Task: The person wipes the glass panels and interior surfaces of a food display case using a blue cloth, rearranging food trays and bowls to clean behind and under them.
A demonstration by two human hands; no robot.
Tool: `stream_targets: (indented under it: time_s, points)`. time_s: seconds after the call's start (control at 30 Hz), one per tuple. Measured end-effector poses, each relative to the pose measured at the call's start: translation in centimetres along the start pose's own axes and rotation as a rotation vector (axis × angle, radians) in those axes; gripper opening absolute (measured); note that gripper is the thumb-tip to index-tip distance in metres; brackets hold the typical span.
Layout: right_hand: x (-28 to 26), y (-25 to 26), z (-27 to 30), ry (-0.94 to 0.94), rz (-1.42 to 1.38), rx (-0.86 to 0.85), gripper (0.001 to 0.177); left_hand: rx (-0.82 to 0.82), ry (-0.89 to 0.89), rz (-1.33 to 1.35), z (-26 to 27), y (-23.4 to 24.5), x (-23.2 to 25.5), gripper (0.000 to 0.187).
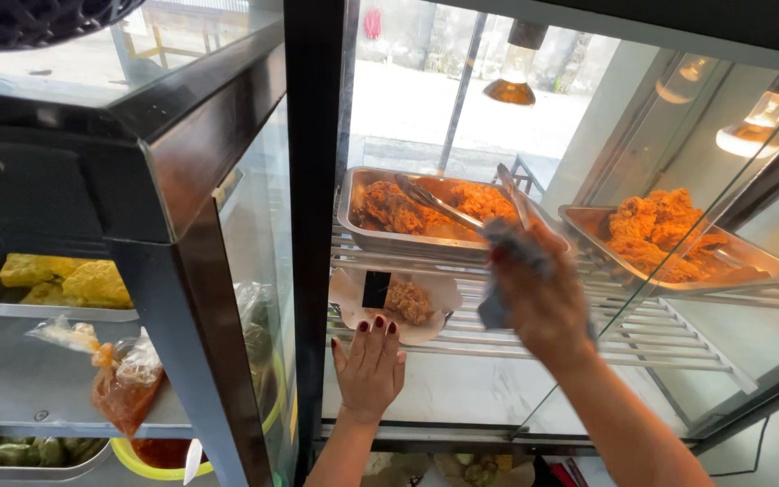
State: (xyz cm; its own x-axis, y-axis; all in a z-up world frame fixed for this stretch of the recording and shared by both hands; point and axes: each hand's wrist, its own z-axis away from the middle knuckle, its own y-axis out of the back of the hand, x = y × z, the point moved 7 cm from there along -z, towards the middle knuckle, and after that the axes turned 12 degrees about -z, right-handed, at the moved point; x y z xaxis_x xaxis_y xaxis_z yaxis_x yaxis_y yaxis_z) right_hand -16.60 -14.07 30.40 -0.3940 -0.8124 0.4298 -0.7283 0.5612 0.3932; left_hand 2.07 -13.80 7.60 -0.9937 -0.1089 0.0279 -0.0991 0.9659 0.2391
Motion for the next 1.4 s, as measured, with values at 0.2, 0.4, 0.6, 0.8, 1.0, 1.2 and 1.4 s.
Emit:
stream_targets:
  time_s: [0.2, 0.4, 0.6, 0.8, 1.0, 1.2, 1.4]
  points:
    - [3.3, 3.6, -5.8, -0.363, 0.048, 0.337, 0.042, 0.023, -0.004, 0.006, 0.0, -0.4, 0.0, 0.050]
    - [-2.6, -2.2, -2.1, -0.218, -0.057, -0.062, 0.051, 0.028, -0.003, -0.009, 0.0, -0.2, 0.1, 0.050]
    - [-1.0, -0.8, 0.4, -0.055, -0.021, -0.026, 0.073, 0.022, -0.013, -0.019, -0.1, 0.0, 0.1, 0.051]
    - [-1.1, -1.2, -1.8, -0.213, 0.009, -0.015, 0.061, 0.039, -0.004, -0.018, -0.4, 0.4, 0.0, 0.052]
    - [-0.5, 1.6, -11.6, -0.058, -0.078, 0.157, 0.043, 0.021, -0.002, -0.008, -0.1, 0.0, 0.1, 0.052]
    - [-2.1, -1.0, -19.3, -0.080, 0.010, 0.060, 0.055, -0.004, -0.002, -0.003, 0.4, -0.2, 0.0, 0.051]
    - [-3.9, -4.2, -16.6, -0.112, -0.120, -0.102, 0.060, 0.024, -0.005, -0.026, 0.4, -1.0, 0.3, 0.051]
